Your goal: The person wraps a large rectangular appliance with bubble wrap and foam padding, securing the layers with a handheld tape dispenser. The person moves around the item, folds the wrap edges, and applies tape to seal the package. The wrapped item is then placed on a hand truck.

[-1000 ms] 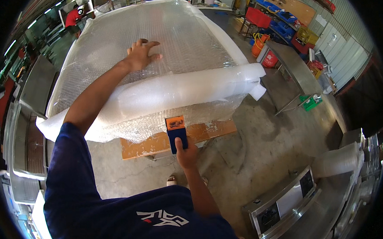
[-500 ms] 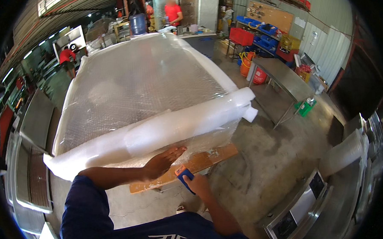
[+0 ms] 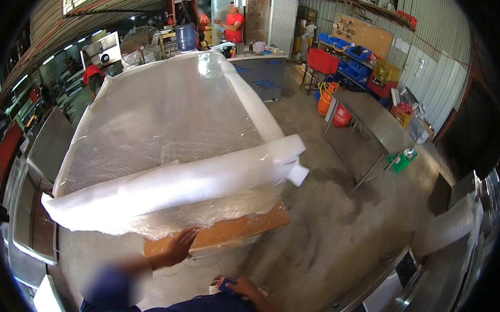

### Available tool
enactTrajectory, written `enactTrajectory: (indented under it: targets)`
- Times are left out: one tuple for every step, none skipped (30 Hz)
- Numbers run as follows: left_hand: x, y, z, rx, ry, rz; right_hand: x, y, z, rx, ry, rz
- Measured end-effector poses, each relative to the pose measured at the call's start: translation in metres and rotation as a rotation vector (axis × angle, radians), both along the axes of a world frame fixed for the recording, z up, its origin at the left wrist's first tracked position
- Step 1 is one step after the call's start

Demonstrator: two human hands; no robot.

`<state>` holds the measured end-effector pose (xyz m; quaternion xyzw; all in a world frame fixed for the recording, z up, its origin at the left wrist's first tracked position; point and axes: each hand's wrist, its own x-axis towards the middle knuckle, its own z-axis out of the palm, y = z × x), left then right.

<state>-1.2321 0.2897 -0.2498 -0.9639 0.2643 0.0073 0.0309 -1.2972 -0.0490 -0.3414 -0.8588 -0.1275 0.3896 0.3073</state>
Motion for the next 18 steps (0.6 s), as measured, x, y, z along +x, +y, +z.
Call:
enactTrajectory:
  targets:
    - [-0.004,-0.020,0.012,-0.016,0.016,0.085,-0.004,-0.009,-0.012,0.018,-0.039,0.017]
    - [-0.017,-0.045,0.035,-0.037,0.039,0.156,0.000,-0.021,-0.017,0.037,-0.007,-0.040]
    - [-0.028,-0.065,0.048,-0.053,0.064,0.253,0.002,-0.031,-0.020,0.060,0.027,-0.072]
    - [-0.045,-0.070,0.018,-0.029,0.040,0.343,0.003,-0.046,-0.023,0.078,0.068,-0.087]
    - [-0.060,-0.087,0.002,-0.116,0.120,0.467,0.010,-0.066,-0.016,0.096,0.116,-0.162]
    - [-0.071,-0.102,-0.013,-0.199,0.191,0.583,0.022,-0.080,-0.004,0.123,0.154,-0.242]
    - [-0.083,-0.116,-0.035,-0.279,0.381,0.700,0.034,-0.095,0.001,0.148,0.190,-0.317]
    - [-0.104,-0.130,-0.047,-0.267,0.564,0.817,0.040,-0.110,-0.026,0.198,0.110,-0.365]
    - [-0.119,-0.149,-0.062,-0.300,0.694,0.866,0.048,-0.129,-0.051,0.250,0.034,-0.409]
    - [-0.134,-0.166,-0.061,-0.327,0.839,0.910,0.057,-0.145,-0.049,0.165,0.051,-0.421]
    - [-0.148,-0.171,-0.064,-0.424,0.915,0.916,0.070,-0.159,-0.029,0.069,0.070,-0.408]
    - [-0.158,-0.180,-0.073,-0.546,0.984,0.933,0.077,-0.174,-0.003,0.019,-0.005,-0.374]
    - [-0.157,-0.177,-0.081,-0.629,0.966,0.933,0.084,-0.182,0.017,-0.018,-0.094,-0.339]
    - [-0.156,-0.170,-0.082,-0.717,0.942,0.934,0.090,-0.185,0.021,0.023,-0.131,-0.401]
    - [-0.142,-0.167,-0.057,-0.745,1.011,0.879,0.093,-0.190,0.019,0.053,-0.165,-0.455]
    - [-0.139,-0.165,-0.057,-0.776,0.912,0.922,0.094,-0.198,0.016,0.078,-0.189,-0.489]
    - [-0.136,-0.164,-0.057,-0.808,0.811,0.958,0.095,-0.201,0.007,0.056,-0.242,-0.449]
    - [-0.140,-0.154,-0.064,-0.828,0.754,0.865,0.098,-0.191,-0.003,0.052,-0.305,-0.407]
